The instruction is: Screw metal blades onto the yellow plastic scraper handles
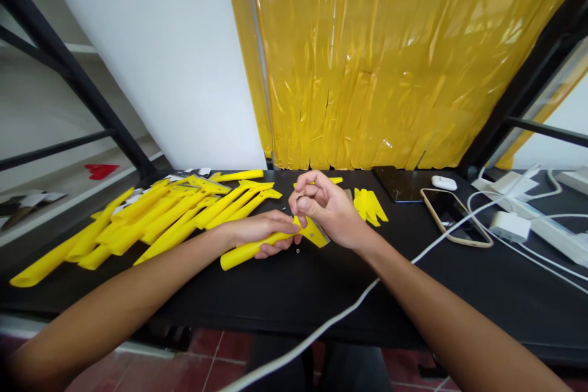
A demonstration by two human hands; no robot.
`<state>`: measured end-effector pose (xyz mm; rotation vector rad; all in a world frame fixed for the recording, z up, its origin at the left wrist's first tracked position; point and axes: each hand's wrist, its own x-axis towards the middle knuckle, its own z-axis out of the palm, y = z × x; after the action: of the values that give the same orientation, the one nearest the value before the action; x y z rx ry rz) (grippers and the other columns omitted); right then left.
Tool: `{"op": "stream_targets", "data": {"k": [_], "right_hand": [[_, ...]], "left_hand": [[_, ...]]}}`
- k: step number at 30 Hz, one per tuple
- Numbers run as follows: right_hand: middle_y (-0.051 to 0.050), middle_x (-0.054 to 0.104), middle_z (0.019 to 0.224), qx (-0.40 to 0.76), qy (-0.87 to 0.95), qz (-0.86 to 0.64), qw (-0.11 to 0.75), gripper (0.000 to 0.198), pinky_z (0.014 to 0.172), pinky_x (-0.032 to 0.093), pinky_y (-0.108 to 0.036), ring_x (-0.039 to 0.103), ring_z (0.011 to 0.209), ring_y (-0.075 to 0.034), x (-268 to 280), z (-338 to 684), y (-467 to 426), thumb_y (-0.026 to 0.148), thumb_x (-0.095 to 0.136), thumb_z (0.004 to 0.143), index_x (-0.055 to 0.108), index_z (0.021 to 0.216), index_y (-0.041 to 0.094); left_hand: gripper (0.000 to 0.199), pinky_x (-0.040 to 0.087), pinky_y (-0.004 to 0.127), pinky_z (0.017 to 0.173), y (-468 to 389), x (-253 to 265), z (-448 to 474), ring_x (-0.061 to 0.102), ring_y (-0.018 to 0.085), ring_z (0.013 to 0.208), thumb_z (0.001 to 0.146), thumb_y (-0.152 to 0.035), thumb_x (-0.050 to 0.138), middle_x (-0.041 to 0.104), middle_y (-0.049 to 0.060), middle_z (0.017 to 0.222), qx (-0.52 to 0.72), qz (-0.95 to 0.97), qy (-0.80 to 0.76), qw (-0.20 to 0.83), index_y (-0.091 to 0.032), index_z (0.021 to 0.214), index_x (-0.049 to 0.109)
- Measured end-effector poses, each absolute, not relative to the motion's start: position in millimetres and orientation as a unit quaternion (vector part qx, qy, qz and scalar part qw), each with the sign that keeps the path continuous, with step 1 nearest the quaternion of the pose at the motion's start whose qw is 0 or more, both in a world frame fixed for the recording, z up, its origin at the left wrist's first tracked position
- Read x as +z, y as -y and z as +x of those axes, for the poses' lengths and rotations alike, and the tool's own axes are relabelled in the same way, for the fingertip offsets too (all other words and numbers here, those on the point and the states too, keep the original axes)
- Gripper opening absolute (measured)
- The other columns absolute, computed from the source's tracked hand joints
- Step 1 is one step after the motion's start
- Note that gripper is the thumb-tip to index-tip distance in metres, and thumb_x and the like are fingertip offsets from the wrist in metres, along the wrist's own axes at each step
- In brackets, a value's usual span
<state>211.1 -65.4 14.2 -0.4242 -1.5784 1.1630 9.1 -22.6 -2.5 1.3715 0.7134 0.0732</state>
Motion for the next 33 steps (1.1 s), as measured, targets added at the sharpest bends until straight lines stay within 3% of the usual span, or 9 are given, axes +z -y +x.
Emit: {"op": "stream_targets", "data": {"k": [3, 6, 10, 14, 18, 23, 27, 30, 33], "right_hand": [[0.003, 0.064, 0.078, 0.468, 0.635, -0.211, 0.578, 0.036, 0.057, 0.05, -0.025, 0.059, 0.056, -0.01, 14.5, 208.3, 64.2, 0.042, 0.082, 0.082, 0.053, 0.094, 0.022], [0.001, 0.066, 0.082, 0.422, 0.63, -0.257, 0.599, 0.027, 0.055, 0.049, -0.026, 0.059, 0.054, -0.009, 15.4, 210.0, 64.1, 0.037, 0.08, 0.084, 0.059, 0.09, 0.021], [-0.004, 0.072, 0.097, 0.407, 0.689, -0.257, 0.542, 0.015, 0.059, 0.051, -0.028, 0.06, 0.058, -0.01, 16.4, 217.1, 65.1, 0.035, 0.071, 0.092, 0.07, 0.088, 0.02], [-0.004, 0.071, 0.093, 0.415, 0.73, -0.25, 0.482, 0.019, 0.069, 0.053, -0.031, 0.063, 0.067, -0.013, 15.1, 222.6, 63.7, 0.036, 0.064, 0.097, 0.075, 0.102, 0.021], [-0.001, 0.071, 0.085, 0.466, 0.676, -0.222, 0.527, 0.029, 0.065, 0.05, -0.029, 0.059, 0.062, -0.013, 12.0, 223.1, 59.1, 0.036, 0.066, 0.096, 0.061, 0.122, 0.024], [-0.006, 0.076, 0.097, 0.482, 0.687, -0.198, 0.507, 0.016, 0.067, 0.052, -0.031, 0.061, 0.064, -0.013, 11.4, 222.7, 58.8, 0.035, 0.065, 0.097, 0.063, 0.103, 0.022], [-0.006, 0.071, 0.097, 0.446, 0.713, -0.221, 0.494, 0.025, 0.069, 0.052, -0.031, 0.062, 0.069, -0.013, 12.1, 220.5, 61.8, 0.041, 0.057, 0.101, 0.069, 0.105, 0.02], [-0.001, 0.067, 0.085, 0.457, 0.683, -0.217, 0.526, 0.027, 0.064, 0.052, -0.028, 0.06, 0.065, -0.012, 12.6, 217.6, 62.1, 0.042, 0.072, 0.091, 0.064, 0.107, 0.021], [0.001, 0.068, 0.08, 0.445, 0.644, -0.245, 0.572, 0.031, 0.059, 0.052, -0.027, 0.061, 0.06, -0.012, 14.0, 216.0, 61.7, 0.036, 0.083, 0.081, 0.06, 0.096, 0.021]], "left_hand": [[0.042, 0.033, 0.021, 0.035, 22.6, -2.2, 8.9, 0.036, 0.006, 0.04, 0.087, -0.058, 0.068, 0.046, -0.006, 0.061, 0.025, 0.619, -0.323, 0.716, -0.016, 0.091, 0.062], [0.042, 0.033, 0.021, 0.035, 22.8, -3.4, 9.1, 0.037, 0.006, 0.039, 0.087, -0.058, 0.067, 0.045, -0.007, 0.061, 0.031, 0.627, -0.32, 0.71, -0.016, 0.092, 0.061], [0.042, 0.035, 0.022, 0.036, 22.3, -5.1, 9.0, 0.037, 0.007, 0.04, 0.087, -0.058, 0.067, 0.045, -0.007, 0.061, 0.035, 0.628, -0.323, 0.707, -0.017, 0.092, 0.061], [0.042, 0.036, 0.022, 0.036, 22.9, -4.2, 8.6, 0.036, 0.007, 0.04, 0.086, -0.058, 0.067, 0.046, -0.006, 0.062, 0.018, 0.63, -0.322, 0.706, -0.016, 0.092, 0.062], [0.045, 0.037, 0.022, 0.037, 24.3, -2.3, 8.6, 0.037, 0.007, 0.04, 0.084, -0.061, 0.069, 0.045, -0.007, 0.061, 0.003, 0.636, -0.321, 0.701, -0.017, 0.093, 0.064], [0.043, 0.037, 0.021, 0.036, 24.0, -3.0, 7.2, 0.039, 0.007, 0.041, 0.084, -0.058, 0.071, 0.047, -0.006, 0.062, -0.009, 0.636, -0.324, 0.7, -0.017, 0.096, 0.065], [0.042, 0.037, 0.021, 0.036, 22.3, -4.8, 6.3, 0.038, 0.007, 0.041, 0.085, -0.057, 0.069, 0.048, -0.006, 0.063, -0.001, 0.627, -0.319, 0.711, -0.017, 0.095, 0.064], [0.044, 0.036, 0.021, 0.036, 22.2, -4.5, 7.1, 0.038, 0.007, 0.04, 0.084, -0.059, 0.069, 0.048, -0.006, 0.063, 0.018, 0.628, -0.326, 0.707, -0.017, 0.092, 0.063], [0.045, 0.035, 0.022, 0.035, 23.4, -2.8, 8.3, 0.038, 0.007, 0.04, 0.082, -0.06, 0.071, 0.048, -0.006, 0.062, 0.019, 0.627, -0.33, 0.706, -0.017, 0.091, 0.062]]}}
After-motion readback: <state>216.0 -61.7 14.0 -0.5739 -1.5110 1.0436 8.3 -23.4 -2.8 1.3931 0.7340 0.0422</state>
